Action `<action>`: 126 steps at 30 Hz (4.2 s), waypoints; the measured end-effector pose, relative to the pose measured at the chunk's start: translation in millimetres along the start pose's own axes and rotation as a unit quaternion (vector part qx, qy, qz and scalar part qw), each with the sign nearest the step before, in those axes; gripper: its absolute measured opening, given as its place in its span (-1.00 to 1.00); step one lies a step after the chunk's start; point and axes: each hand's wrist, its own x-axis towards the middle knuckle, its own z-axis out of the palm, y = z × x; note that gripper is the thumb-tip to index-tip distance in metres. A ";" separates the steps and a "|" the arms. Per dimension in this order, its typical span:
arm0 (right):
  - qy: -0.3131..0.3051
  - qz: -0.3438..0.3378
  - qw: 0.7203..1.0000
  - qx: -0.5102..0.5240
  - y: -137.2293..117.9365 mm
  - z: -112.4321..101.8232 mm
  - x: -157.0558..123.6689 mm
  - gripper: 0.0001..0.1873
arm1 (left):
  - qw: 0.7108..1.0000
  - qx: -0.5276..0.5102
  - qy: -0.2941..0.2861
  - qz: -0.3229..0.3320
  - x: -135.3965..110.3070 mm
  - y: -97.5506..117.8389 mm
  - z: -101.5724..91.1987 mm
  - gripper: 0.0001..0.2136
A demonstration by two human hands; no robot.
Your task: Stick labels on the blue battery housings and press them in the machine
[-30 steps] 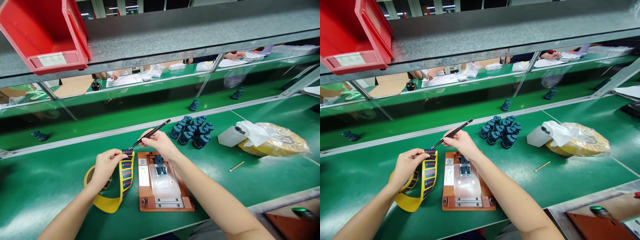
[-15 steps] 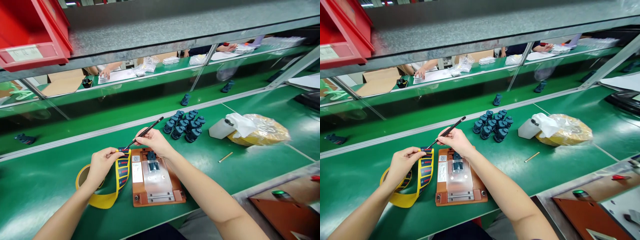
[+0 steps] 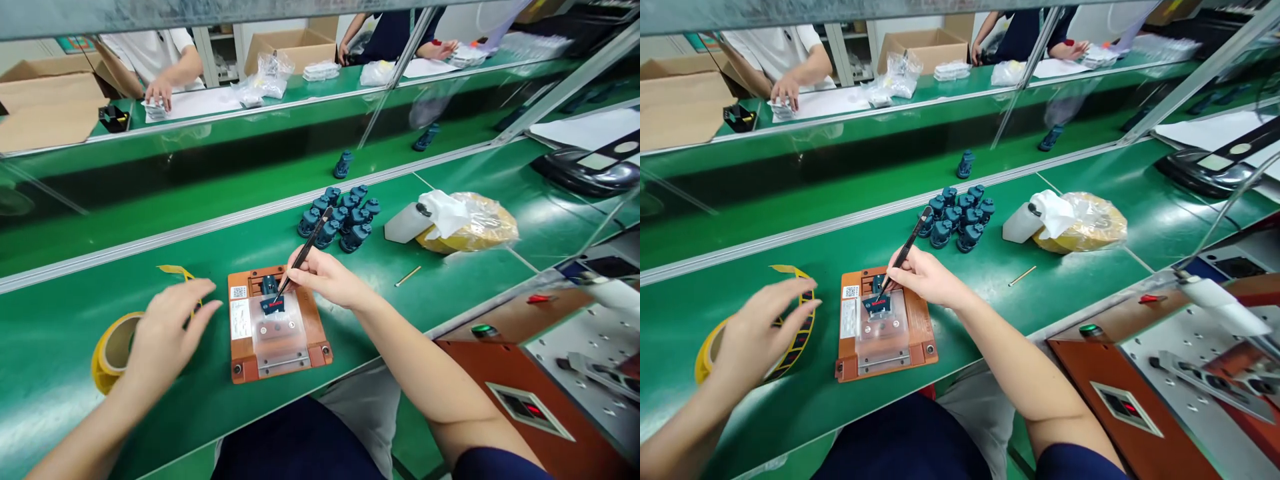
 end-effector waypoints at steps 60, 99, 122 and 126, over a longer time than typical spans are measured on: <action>0.049 -0.006 0.999 0.021 27.8 2.1 -4.9 -0.68 | 0.990 -0.090 -0.047 0.096 -59.7 77.9 62.6 -0.57; -0.002 0.025 0.999 -0.035 21.1 -2.2 16.6 -0.58 | 0.990 -0.024 -0.098 0.101 -32.3 83.6 53.5 -0.33; 0.298 -0.010 0.707 -0.641 86.6 -51.8 -108.7 -0.57 | 0.939 -0.132 -0.098 0.303 -120.7 75.3 43.6 -0.58; 0.207 -0.107 0.795 -0.560 61.3 -21.1 -89.9 -0.61 | 0.929 -0.166 -0.144 0.298 -123.5 69.5 41.6 -0.55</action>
